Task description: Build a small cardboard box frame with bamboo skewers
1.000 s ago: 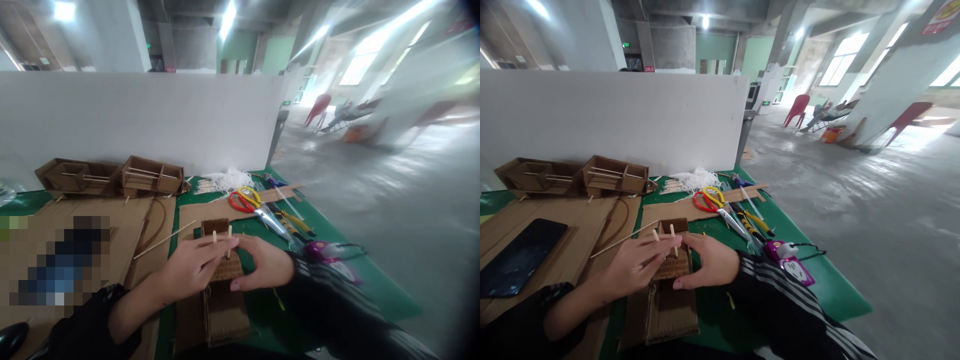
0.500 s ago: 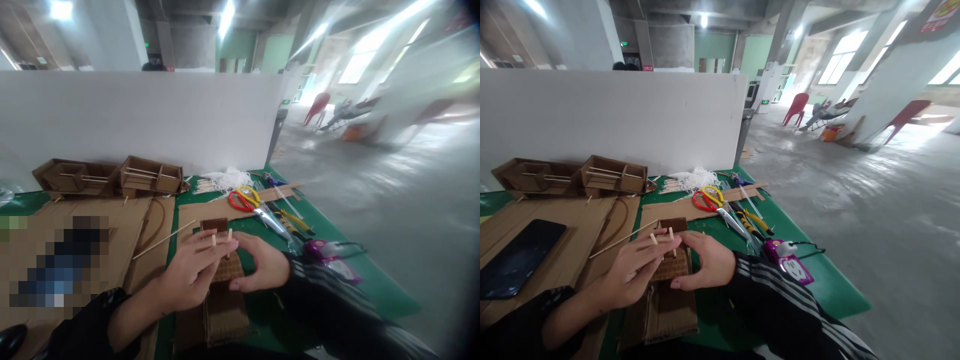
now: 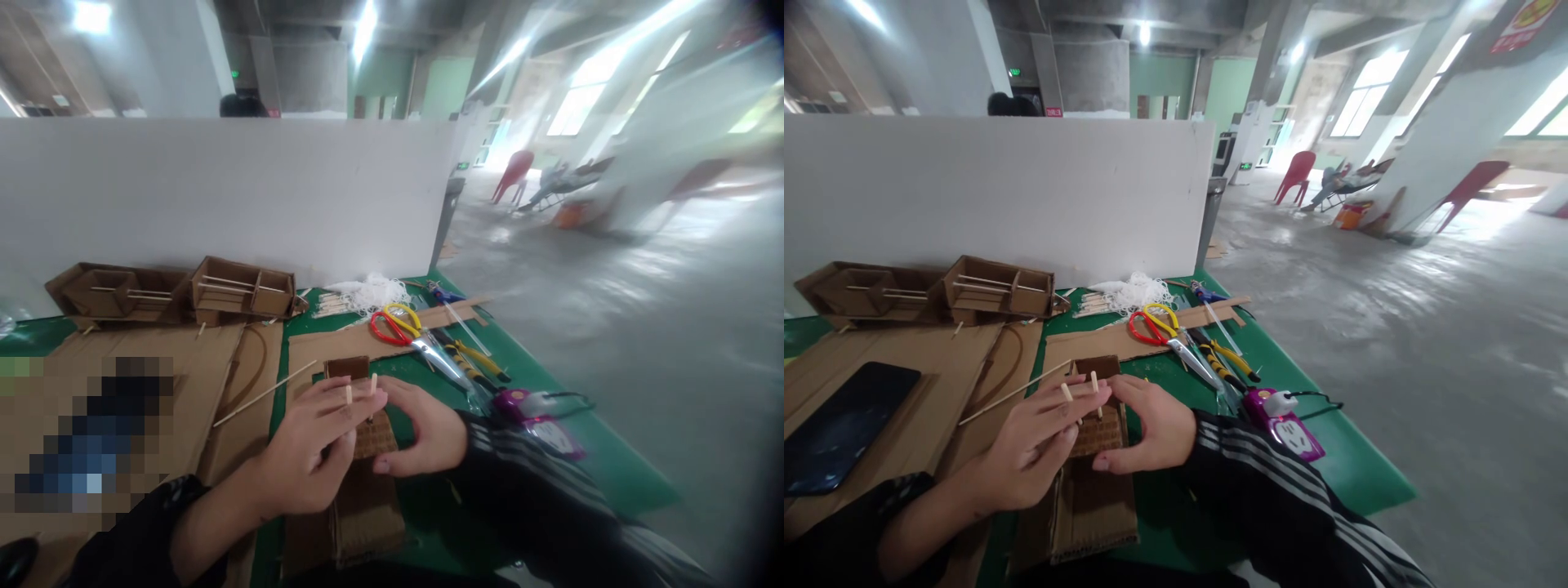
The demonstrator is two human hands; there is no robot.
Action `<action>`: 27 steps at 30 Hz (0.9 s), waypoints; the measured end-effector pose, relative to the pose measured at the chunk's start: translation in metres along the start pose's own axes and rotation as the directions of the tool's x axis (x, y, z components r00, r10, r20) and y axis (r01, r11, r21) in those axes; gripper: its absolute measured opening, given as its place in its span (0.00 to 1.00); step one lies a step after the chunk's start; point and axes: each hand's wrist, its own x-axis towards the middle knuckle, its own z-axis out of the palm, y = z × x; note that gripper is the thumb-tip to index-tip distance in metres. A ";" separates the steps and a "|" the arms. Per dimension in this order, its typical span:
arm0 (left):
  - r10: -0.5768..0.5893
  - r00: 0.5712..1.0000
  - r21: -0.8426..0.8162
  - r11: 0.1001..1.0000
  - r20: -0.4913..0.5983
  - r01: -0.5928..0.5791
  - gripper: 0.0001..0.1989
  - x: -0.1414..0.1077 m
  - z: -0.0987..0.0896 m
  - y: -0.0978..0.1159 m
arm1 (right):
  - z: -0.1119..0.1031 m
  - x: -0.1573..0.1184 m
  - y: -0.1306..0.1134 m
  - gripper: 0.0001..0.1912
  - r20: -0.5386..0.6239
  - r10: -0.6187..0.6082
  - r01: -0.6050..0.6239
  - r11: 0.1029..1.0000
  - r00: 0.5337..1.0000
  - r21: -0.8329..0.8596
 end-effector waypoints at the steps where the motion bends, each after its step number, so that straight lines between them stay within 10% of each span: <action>1: 0.006 1.000 0.004 1.000 0.017 -0.006 0.28 0.000 0.000 0.000 | 0.000 0.000 0.000 0.33 -0.013 -0.012 0.012 1.000 1.000 0.004; 17: 0.055 0.997 0.000 0.998 0.056 -0.055 0.33 0.000 -0.001 0.000 | 0.001 -0.006 0.004 0.42 -0.141 -0.098 0.100 0.995 0.985 0.005; 27: 0.037 0.999 -0.030 0.999 0.029 -0.036 0.33 0.000 0.000 -0.004 | 0.002 -0.008 0.007 0.31 -0.181 -0.132 0.141 0.989 0.975 0.038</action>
